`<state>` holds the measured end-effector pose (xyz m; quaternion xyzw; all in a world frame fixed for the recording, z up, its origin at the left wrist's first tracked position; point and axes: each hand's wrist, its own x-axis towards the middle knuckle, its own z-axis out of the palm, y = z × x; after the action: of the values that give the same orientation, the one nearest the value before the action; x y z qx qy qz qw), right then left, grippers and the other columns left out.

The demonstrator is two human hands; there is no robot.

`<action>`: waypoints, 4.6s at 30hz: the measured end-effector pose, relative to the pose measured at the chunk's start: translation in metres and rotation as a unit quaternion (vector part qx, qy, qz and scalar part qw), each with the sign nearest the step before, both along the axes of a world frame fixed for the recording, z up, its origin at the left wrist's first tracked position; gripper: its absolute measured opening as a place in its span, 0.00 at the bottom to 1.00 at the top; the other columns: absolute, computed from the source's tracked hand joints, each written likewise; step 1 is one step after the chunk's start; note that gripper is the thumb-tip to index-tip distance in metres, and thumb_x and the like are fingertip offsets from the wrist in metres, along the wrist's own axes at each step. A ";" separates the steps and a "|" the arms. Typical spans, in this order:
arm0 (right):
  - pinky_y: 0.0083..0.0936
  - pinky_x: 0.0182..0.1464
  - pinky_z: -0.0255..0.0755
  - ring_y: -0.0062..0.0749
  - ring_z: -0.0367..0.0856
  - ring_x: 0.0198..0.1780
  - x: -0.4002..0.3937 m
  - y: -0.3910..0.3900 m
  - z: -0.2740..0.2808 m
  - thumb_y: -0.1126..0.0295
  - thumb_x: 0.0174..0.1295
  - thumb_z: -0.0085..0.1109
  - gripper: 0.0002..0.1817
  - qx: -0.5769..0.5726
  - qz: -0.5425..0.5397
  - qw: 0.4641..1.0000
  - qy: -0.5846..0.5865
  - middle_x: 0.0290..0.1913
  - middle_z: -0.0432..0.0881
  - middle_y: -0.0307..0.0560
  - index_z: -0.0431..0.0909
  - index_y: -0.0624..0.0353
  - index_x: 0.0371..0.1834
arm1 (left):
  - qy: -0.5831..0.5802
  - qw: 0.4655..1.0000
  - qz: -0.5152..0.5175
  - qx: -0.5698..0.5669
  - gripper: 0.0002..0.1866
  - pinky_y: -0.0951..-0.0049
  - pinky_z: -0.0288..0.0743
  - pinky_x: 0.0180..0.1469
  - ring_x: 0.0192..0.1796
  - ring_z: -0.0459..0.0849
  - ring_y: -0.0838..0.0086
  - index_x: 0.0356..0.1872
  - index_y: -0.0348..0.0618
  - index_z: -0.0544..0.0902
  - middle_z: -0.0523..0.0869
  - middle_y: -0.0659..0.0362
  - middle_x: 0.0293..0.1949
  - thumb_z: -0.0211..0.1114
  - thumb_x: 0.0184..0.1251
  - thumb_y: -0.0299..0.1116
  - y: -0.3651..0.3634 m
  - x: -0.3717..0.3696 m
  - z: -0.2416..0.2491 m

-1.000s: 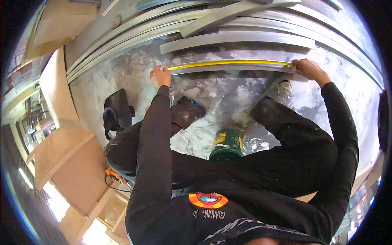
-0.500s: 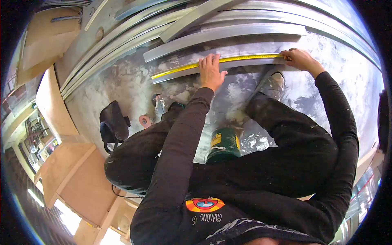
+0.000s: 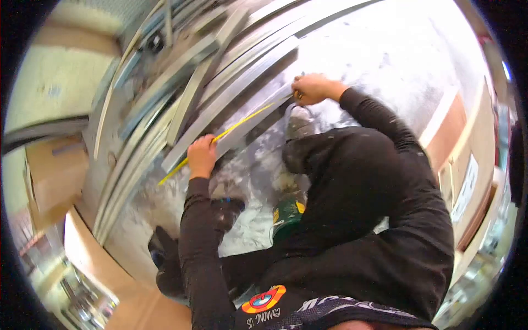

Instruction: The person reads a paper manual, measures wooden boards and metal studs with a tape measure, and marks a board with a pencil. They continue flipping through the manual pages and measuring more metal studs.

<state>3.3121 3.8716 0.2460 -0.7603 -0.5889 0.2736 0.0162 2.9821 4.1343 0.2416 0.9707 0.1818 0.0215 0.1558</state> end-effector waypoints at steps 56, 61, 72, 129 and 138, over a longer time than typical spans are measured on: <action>0.18 0.36 0.72 0.17 0.76 0.32 -0.275 -0.292 0.234 0.70 0.66 0.55 0.10 0.475 -0.631 0.472 0.392 0.35 0.83 0.40 0.79 0.67 0.43 | -0.378 0.847 -0.373 0.030 0.41 0.52 0.63 0.64 0.63 0.67 0.53 0.64 0.41 0.64 0.68 0.46 0.61 0.72 0.54 0.50 -0.291 0.004 0.327; 0.20 0.41 0.74 0.19 0.78 0.37 -0.303 -0.251 0.217 0.70 0.67 0.56 0.11 0.427 -0.622 0.482 0.445 0.38 0.84 0.41 0.79 0.68 0.44 | -0.164 0.872 -0.446 -0.114 0.23 0.55 0.67 0.62 0.55 0.75 0.54 0.48 0.38 0.80 0.75 0.49 0.54 0.71 0.52 0.38 -0.317 0.000 0.288; 0.18 0.40 0.74 0.22 0.80 0.35 -0.298 -0.245 0.216 0.57 0.72 0.46 0.21 0.449 -0.655 0.315 0.519 0.38 0.83 0.42 0.77 0.68 0.46 | -0.160 0.874 -0.455 -0.055 0.16 0.61 0.73 0.58 0.53 0.79 0.60 0.44 0.32 0.79 0.81 0.50 0.48 0.57 0.55 0.29 -0.332 0.005 0.267; 0.16 0.30 0.71 0.15 0.75 0.28 -0.226 -0.232 0.206 0.57 0.68 0.56 0.17 0.448 -0.583 0.455 0.502 0.30 0.81 0.36 0.80 0.63 0.37 | -0.046 0.867 -0.493 -0.055 0.30 0.61 0.74 0.53 0.53 0.77 0.55 0.47 0.39 0.80 0.77 0.52 0.53 0.76 0.41 0.42 -0.295 0.091 0.308; 0.19 0.35 0.76 0.18 0.79 0.35 -0.234 -0.246 0.200 0.53 0.68 0.53 0.25 0.458 -0.516 0.348 0.635 0.42 0.82 0.42 0.73 0.66 0.55 | -0.023 0.881 -0.460 -0.105 0.34 0.60 0.75 0.54 0.55 0.76 0.53 0.52 0.40 0.77 0.76 0.51 0.55 0.77 0.37 0.37 -0.297 0.088 0.306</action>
<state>3.0784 3.6258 0.4457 -0.3872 0.0729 0.2997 0.8689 3.0704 3.8376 0.5471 0.9223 -0.2878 -0.0496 0.2531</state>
